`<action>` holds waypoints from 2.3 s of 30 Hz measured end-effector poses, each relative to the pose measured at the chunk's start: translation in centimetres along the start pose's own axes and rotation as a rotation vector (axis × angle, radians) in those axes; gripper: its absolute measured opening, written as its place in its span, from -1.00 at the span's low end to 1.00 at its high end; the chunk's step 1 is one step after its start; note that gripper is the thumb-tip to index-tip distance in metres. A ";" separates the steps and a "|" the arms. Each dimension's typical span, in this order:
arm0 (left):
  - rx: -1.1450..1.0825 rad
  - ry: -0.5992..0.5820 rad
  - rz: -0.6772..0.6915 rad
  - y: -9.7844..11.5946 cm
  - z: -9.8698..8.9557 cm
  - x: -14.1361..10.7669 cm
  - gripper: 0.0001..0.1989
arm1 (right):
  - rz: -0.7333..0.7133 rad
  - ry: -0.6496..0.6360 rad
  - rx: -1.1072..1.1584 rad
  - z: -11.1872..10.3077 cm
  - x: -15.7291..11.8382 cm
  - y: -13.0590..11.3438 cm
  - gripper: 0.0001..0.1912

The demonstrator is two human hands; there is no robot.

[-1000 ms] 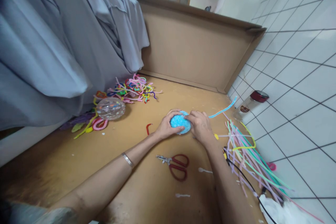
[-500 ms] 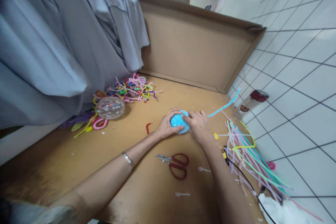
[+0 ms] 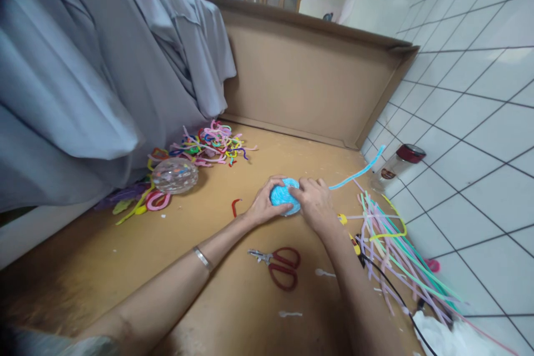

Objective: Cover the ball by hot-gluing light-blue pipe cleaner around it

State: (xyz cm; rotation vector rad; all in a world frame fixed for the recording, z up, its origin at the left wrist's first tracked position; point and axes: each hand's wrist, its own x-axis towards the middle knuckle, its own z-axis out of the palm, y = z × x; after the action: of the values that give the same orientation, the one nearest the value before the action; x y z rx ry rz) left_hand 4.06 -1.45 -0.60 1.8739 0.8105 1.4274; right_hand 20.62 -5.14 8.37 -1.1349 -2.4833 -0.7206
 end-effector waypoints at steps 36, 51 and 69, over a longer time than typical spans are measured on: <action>0.263 -0.037 0.088 1.1 -0.5 -0.5 -0.46 | -0.024 -0.059 -0.106 -0.1 0.3 -0.8 -0.72; 0.206 -0.024 0.064 1.6 -0.6 -0.4 -0.54 | 0.011 -0.052 -0.019 0.2 0.2 -0.4 -0.68; -0.434 0.259 -0.459 2.8 0.4 1.4 -0.91 | 0.020 -0.103 -0.035 -0.4 0.5 -1.3 -0.67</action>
State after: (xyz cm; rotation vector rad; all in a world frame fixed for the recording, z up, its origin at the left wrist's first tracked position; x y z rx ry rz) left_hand 4.99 -2.12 2.35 1.1079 0.8959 1.4191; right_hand 19.28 -5.75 8.50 -1.2372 -2.5487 -0.7197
